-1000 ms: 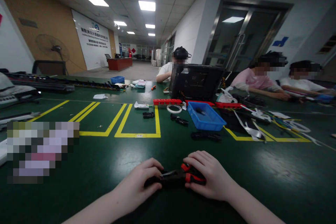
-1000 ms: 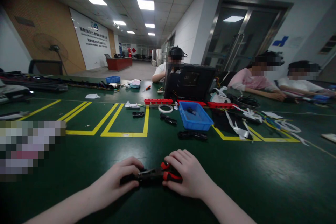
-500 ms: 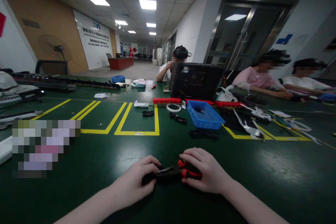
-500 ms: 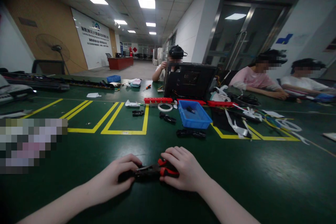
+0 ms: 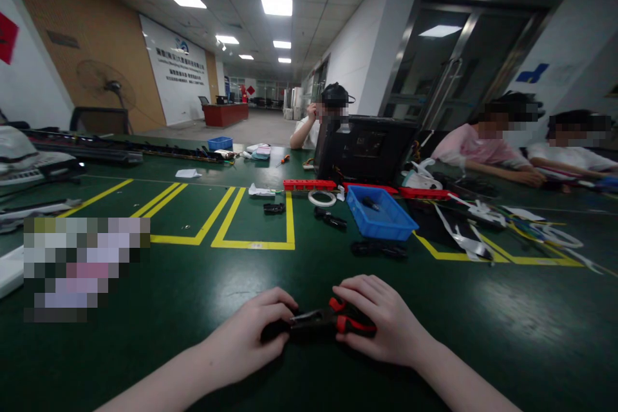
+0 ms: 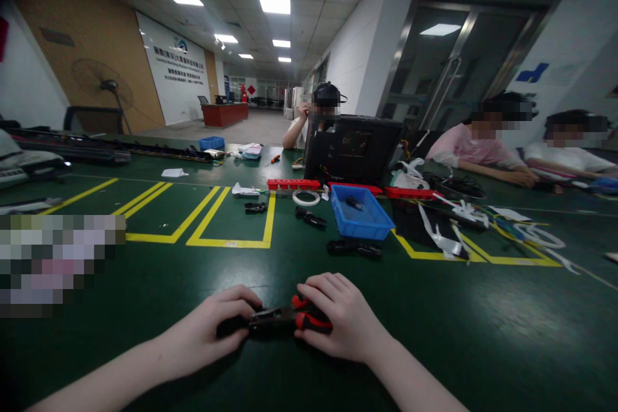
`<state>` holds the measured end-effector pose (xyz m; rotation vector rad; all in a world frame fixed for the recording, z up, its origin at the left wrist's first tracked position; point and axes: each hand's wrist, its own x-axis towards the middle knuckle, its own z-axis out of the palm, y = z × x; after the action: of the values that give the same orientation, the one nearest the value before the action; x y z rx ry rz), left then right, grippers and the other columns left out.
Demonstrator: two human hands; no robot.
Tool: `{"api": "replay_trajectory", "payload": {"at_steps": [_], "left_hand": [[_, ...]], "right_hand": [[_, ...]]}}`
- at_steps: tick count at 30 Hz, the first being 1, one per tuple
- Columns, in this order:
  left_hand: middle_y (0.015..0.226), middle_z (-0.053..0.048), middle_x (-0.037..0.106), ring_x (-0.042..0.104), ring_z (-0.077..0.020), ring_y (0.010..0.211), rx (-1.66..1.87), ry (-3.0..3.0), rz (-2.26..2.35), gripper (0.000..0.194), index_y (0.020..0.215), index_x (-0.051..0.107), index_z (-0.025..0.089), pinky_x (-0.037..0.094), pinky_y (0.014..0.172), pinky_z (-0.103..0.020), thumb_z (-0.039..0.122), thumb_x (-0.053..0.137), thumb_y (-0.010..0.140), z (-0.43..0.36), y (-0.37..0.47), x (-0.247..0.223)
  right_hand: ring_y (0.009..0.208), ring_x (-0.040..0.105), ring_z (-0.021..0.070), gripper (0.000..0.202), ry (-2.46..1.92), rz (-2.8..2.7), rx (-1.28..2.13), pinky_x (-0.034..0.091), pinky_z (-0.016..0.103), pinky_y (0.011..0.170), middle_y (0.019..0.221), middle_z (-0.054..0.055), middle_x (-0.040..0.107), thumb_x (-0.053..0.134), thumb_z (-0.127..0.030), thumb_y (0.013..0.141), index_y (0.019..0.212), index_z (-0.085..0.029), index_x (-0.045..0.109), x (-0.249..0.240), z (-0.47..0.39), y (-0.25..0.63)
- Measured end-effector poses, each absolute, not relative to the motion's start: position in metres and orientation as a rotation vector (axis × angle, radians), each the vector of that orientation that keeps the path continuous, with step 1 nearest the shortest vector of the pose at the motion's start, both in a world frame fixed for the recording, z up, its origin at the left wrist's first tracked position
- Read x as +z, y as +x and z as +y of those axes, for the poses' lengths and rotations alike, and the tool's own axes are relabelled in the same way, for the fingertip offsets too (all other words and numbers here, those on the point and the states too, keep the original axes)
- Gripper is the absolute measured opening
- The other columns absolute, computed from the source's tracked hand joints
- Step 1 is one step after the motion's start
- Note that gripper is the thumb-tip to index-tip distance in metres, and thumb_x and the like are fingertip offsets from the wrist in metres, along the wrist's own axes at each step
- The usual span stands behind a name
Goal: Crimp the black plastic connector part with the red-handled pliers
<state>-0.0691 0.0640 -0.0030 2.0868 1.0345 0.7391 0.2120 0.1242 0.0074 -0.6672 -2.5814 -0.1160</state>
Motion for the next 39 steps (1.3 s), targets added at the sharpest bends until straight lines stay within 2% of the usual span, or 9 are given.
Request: {"api": "replay_trajectory", "payload": {"at_steps": [17,26,39], "left_hand": [[0.12,-0.004,0.057,0.055,-0.0201,0.112,0.675,2.078,1.043,0.033,0.099,0.063,0.021,0.045,0.1,-0.033,-0.001,0.052,0.077,0.061,-0.069,0.002],[0.119,-0.004,0.058,0.057,-0.0195,0.108,0.641,2.019,1.078,0.013,0.096,0.066,0.02,0.046,0.097,-0.034,0.013,0.059,0.087,0.063,-0.071,0.007],[0.12,-0.004,0.058,0.058,-0.0202,0.108,0.631,1.971,1.101,0.012,0.095,0.067,0.02,0.047,0.096,-0.034,0.013,0.06,0.087,0.064,-0.071,0.004]], "right_hand": [[0.098,0.063,0.0241,0.054,-0.721,-2.606,0.009,0.05,0.039,0.083,0.111,0.012,0.066,0.073,-0.041,0.075,0.122,-0.018,0.059,0.007,0.119,0.212],[0.097,0.063,0.0238,0.05,-0.682,-2.589,-0.042,0.05,0.038,0.083,0.108,0.012,0.067,0.07,-0.04,0.078,0.121,-0.016,0.06,0.006,0.121,0.21],[0.094,0.064,0.0238,0.047,-0.605,-2.48,-0.162,0.054,0.038,0.078,0.104,0.013,0.067,0.069,-0.039,0.079,0.117,-0.014,0.058,0.004,0.123,0.208]]}}
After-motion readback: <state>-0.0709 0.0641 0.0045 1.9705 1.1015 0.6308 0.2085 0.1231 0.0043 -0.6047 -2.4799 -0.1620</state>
